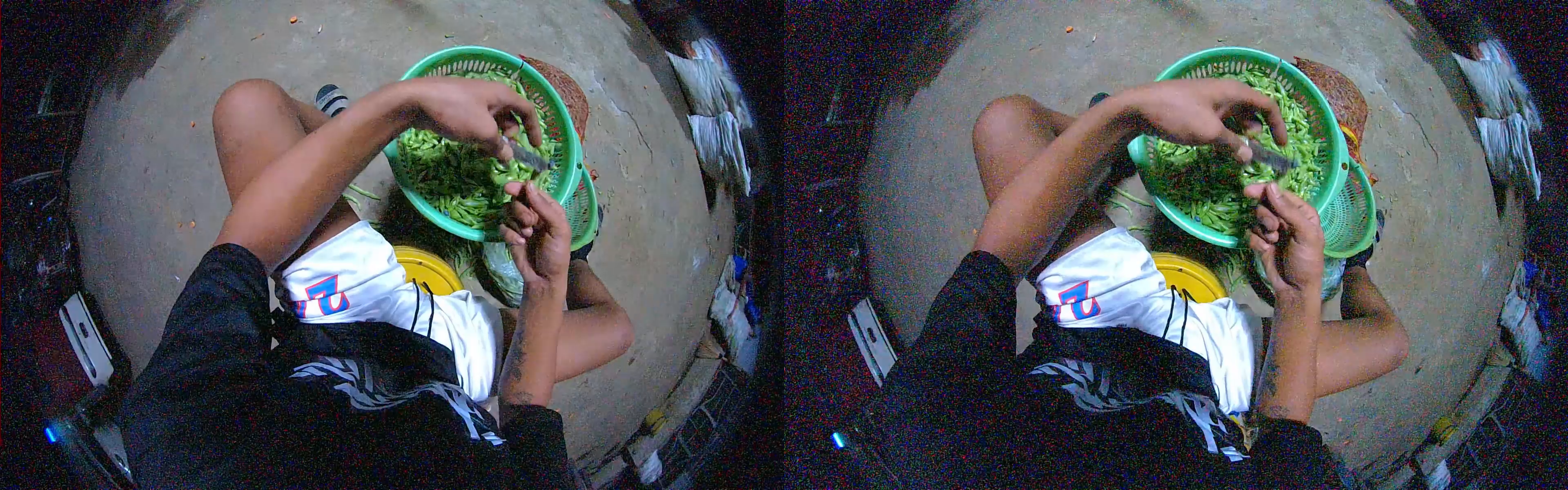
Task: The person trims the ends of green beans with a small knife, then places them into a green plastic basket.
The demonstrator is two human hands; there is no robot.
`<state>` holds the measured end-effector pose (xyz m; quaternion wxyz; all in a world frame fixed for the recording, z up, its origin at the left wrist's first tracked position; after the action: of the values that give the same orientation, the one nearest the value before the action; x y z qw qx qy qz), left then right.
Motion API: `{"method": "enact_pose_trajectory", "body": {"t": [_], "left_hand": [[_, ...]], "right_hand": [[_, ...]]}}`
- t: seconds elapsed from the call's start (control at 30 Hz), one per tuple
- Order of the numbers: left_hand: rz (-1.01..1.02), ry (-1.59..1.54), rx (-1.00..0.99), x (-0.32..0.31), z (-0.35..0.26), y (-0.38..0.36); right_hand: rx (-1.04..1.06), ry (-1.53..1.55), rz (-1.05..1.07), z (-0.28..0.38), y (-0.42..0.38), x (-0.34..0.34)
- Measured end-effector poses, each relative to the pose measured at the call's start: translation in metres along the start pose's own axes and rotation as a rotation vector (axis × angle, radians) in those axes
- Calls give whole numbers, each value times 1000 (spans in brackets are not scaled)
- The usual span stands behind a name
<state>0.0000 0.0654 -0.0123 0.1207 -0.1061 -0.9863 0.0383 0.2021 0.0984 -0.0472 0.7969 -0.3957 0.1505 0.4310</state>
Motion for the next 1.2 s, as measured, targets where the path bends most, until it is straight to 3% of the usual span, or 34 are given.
{"method": "enact_pose_trajectory", "body": {"t": [0.13, 0.2, 0.43, 0.53, 0.6, 0.63, 0.73, 0.77, 0.93, 1.07, 1.2], "left_hand": [[96, -49, -85, -12, -1, 6], [89, -62, -66, -7, 3, 6], [-40, -17, -64, -4, -2, 2], [56, 16, 114, -11, -7, -1], [10, -117, -80, 0, 2, 2], [22, -22, -126, 7, 6, 7], [-35, -173, 13, 21, 20, 6], [-53, -58, -38, 17, 18, 8], [80, -53, 46, -13, 5, 7], [-8, -55, -143, 17, 16, 9], [35, -111, 34, -2, 10, 7]], "right_hand": [[-37, 30, 18, 0, -3, -13], [-21, 105, -97, 3, -6, -15], [28, 90, -196, -4, -8, 10], [51, 80, -128, -3, -7, 10], [77, 110, -96, 1, -9, 8], [78, 111, -94, 2, -9, 9], [67, 133, -106, 2, -5, 12], [64, 146, -112, 0, -4, 13], [60, 175, -114, -2, -4, 11], [86, 169, -78, 2, -7, 11], [90, 165, -74, 1, -4, 8]]}}
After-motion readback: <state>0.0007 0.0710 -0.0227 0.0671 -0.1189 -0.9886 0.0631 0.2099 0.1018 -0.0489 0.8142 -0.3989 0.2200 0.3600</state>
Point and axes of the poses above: each hand's wrist, its own y-axis towards the middle knuckle, its own x-axis out of the back of the hand, z = x × y, the point moved 5 cm from there along y, towards the middle knuckle, and after that the axes turned 4 degrees about -y, right-handed, at the moved point
